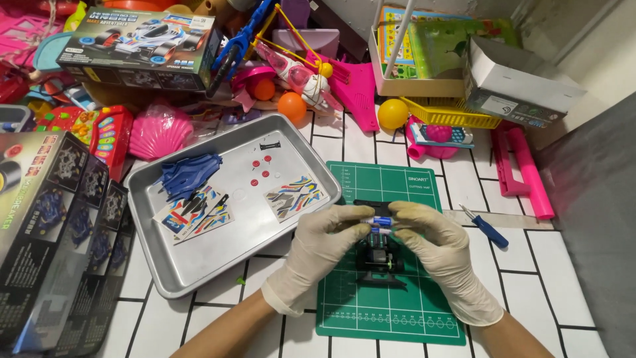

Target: The person assembles a blue toy car on a green cutting mat. They attach the chassis, insert batteries into the compartment, and secure the blue body shell. Finally, they attach red wheel caps to the wheels.

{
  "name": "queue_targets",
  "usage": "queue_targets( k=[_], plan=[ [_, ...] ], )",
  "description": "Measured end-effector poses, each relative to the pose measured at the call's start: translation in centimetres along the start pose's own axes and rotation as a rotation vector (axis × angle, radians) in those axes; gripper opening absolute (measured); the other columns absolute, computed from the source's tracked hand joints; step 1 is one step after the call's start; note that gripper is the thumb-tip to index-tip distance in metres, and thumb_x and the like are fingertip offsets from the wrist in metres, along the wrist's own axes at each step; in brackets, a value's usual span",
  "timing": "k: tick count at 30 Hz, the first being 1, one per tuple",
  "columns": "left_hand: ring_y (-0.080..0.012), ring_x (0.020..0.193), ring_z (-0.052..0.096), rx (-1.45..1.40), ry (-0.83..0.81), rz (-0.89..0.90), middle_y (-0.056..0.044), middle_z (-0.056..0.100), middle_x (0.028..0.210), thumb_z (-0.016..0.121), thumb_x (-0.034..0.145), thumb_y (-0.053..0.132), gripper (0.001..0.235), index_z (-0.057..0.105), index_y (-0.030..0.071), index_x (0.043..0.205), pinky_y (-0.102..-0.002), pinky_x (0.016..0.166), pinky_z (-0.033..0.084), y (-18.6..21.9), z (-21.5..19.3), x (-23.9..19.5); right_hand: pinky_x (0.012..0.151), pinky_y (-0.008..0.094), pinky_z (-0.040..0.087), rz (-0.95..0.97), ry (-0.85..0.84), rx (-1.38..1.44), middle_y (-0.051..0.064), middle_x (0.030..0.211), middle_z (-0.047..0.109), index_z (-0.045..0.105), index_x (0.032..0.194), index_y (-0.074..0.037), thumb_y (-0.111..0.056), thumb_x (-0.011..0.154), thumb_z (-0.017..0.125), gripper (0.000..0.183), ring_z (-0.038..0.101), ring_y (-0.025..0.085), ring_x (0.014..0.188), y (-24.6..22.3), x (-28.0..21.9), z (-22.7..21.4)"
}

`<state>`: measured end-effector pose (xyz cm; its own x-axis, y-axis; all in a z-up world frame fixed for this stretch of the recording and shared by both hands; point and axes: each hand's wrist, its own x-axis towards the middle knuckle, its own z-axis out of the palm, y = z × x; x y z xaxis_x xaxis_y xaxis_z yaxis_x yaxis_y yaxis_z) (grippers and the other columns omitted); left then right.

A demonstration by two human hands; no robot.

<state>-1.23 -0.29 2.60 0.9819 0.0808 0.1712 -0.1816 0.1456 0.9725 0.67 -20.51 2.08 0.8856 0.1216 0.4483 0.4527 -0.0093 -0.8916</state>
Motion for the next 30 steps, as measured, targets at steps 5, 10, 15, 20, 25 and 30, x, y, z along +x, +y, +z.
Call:
queue_targets(
  k=[5,10,15,20,25,30],
  plan=[
    [-0.0260,0.088,0.078,0.254,-0.099,0.152,-0.017,0.080,0.095,0.078,0.080,-0.005,0.029,0.080,0.006,0.107,-0.034,0.076,0.065,3.9,-5.5,1.0,0.082,0.040,0.063,-0.038,-0.003,-0.151,0.026,0.116,0.073,0.071,0.108,0.007,0.008,0.086,0.071,0.021,0.078,0.034,0.096,0.4,1.1,-1.7],
    [-0.0225,0.081,0.075,0.508,0.054,-0.054,-0.016,0.079,0.093,0.075,0.084,-0.001,0.028,0.080,0.010,0.109,-0.036,0.077,0.065,6.5,-12.4,0.4,0.080,0.036,0.062,-0.074,-0.059,-0.334,0.020,0.109,0.076,0.075,0.102,0.002,0.008,0.085,0.073,0.018,0.078,0.030,0.094,0.9,1.9,-2.2],
    [-0.0311,0.091,0.076,0.685,0.236,-0.390,-0.019,0.075,0.105,0.074,0.089,0.004,0.029,0.078,0.008,0.117,-0.041,0.088,0.061,7.2,-17.2,-1.3,0.081,0.037,0.063,-0.103,-0.083,-0.424,0.018,0.106,0.078,0.078,0.100,-0.002,0.005,0.086,0.074,0.017,0.078,0.030,0.094,1.4,1.9,-2.2],
    [-0.0124,0.094,0.068,0.881,0.230,-0.477,0.002,0.082,0.106,0.076,0.087,0.020,0.024,0.081,0.018,0.110,-0.024,0.092,0.048,5.4,-19.4,-2.8,0.100,0.035,0.061,-0.319,-0.214,-0.465,0.016,0.110,0.075,0.073,0.101,-0.001,0.005,0.090,0.068,0.014,0.075,0.027,0.103,2.1,2.1,-2.9],
    [-0.0120,0.095,0.069,0.934,0.195,-0.537,0.004,0.083,0.104,0.074,0.088,0.022,0.020,0.082,0.019,0.106,-0.025,0.093,0.047,5.5,-19.4,-3.1,0.099,0.035,0.061,-0.316,-0.218,-0.464,0.016,0.111,0.075,0.073,0.101,-0.001,0.006,0.091,0.068,0.013,0.075,0.027,0.103,2.0,2.1,-3.0],
    [-0.0158,0.101,0.073,1.043,0.077,-0.560,0.001,0.083,0.108,0.068,0.090,0.024,0.023,0.077,0.018,0.110,-0.028,0.094,0.048,5.3,-19.8,-3.4,0.100,0.035,0.060,-0.295,-0.232,-0.452,0.016,0.111,0.074,0.073,0.100,-0.002,0.005,0.091,0.067,0.013,0.074,0.027,0.103,1.9,2.0,-2.9]
  ],
)
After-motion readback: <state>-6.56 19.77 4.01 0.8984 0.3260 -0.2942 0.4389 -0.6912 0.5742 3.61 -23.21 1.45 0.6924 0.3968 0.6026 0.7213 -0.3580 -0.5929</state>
